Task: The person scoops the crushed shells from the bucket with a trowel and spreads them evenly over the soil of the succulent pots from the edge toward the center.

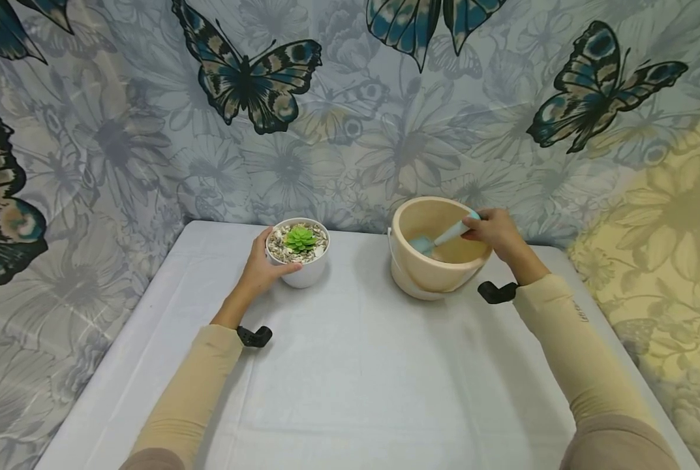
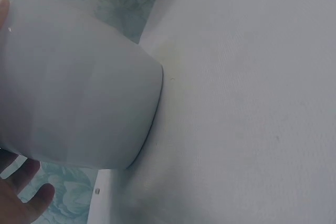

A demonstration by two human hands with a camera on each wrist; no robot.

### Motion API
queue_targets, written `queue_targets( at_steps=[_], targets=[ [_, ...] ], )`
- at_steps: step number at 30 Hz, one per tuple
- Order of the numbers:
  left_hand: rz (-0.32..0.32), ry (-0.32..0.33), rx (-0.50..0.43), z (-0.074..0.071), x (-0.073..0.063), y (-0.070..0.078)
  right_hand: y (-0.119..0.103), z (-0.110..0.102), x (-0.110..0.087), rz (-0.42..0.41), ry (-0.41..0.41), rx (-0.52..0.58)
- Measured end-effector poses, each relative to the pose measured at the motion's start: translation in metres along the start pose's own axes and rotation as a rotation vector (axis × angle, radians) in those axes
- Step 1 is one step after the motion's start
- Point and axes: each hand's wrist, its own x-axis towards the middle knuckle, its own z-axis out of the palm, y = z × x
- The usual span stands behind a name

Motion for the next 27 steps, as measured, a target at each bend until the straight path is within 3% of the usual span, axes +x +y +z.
queue_targets(
  at_steps=[3,9,20,27],
  targets=[
    [-0.01,-0.002,0.009,-0.002,0.0,0.001,0.0,-0.004,-0.004,0.002,-0.006,-0.068],
    [-0.031,-0.031,0.021,-0.004,0.0,0.002,-0.002,-0.006,-0.014,-0.028,0.093,-0.229],
    [-0.016,-0.101,0.105,-0.016,-0.003,-0.004,0.005,-0.008,-0.025,-0.123,0.033,-0.31],
    [0.003,-0.072,0.129,-0.025,-0.013,-0.001,0.023,-0.003,-0.035,-0.231,0.065,-0.282]
  ],
)
